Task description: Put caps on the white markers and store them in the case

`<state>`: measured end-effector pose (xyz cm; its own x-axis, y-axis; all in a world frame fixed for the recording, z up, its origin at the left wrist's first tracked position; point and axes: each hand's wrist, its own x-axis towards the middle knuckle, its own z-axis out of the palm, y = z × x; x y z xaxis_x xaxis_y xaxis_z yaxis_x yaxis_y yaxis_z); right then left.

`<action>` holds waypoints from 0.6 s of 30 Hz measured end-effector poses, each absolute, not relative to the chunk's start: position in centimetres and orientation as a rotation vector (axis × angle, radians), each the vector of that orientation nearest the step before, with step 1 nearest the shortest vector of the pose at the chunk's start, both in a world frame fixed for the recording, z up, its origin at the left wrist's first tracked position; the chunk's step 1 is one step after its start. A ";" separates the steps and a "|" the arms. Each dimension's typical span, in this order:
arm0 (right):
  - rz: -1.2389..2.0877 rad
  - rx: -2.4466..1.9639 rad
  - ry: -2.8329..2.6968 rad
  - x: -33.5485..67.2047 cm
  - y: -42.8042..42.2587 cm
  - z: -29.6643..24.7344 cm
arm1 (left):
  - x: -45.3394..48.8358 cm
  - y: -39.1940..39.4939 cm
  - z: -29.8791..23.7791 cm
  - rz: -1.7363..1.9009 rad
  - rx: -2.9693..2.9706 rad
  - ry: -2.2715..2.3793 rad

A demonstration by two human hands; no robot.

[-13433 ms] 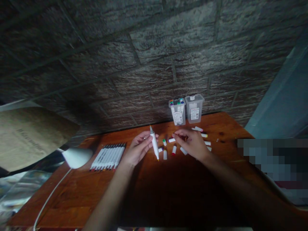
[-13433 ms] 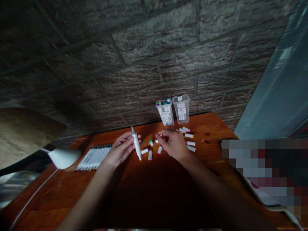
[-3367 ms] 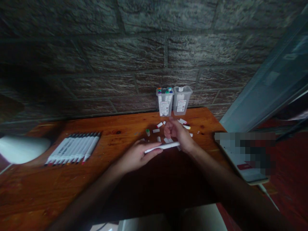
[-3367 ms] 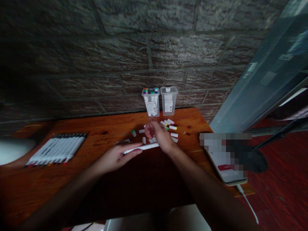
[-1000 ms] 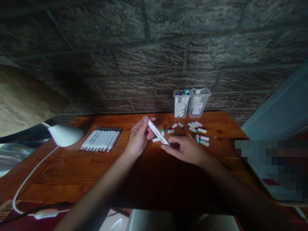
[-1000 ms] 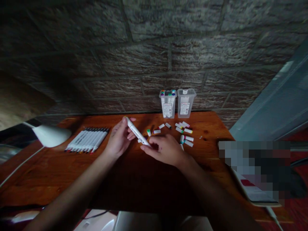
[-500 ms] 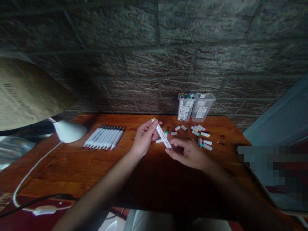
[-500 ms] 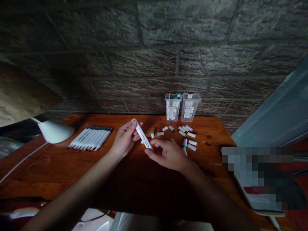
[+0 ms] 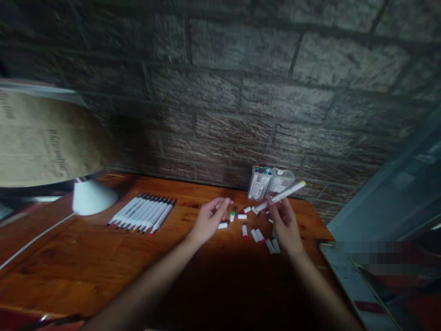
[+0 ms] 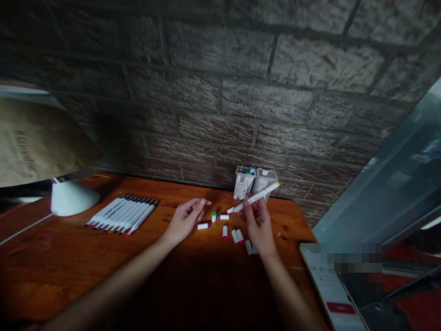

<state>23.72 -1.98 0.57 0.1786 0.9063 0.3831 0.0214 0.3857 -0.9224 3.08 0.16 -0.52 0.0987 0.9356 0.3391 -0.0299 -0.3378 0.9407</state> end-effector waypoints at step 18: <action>0.089 -1.476 -1.559 25.5 9.9 9.1 | 1.6 0.9 -0.5 1.435 1.689 1.063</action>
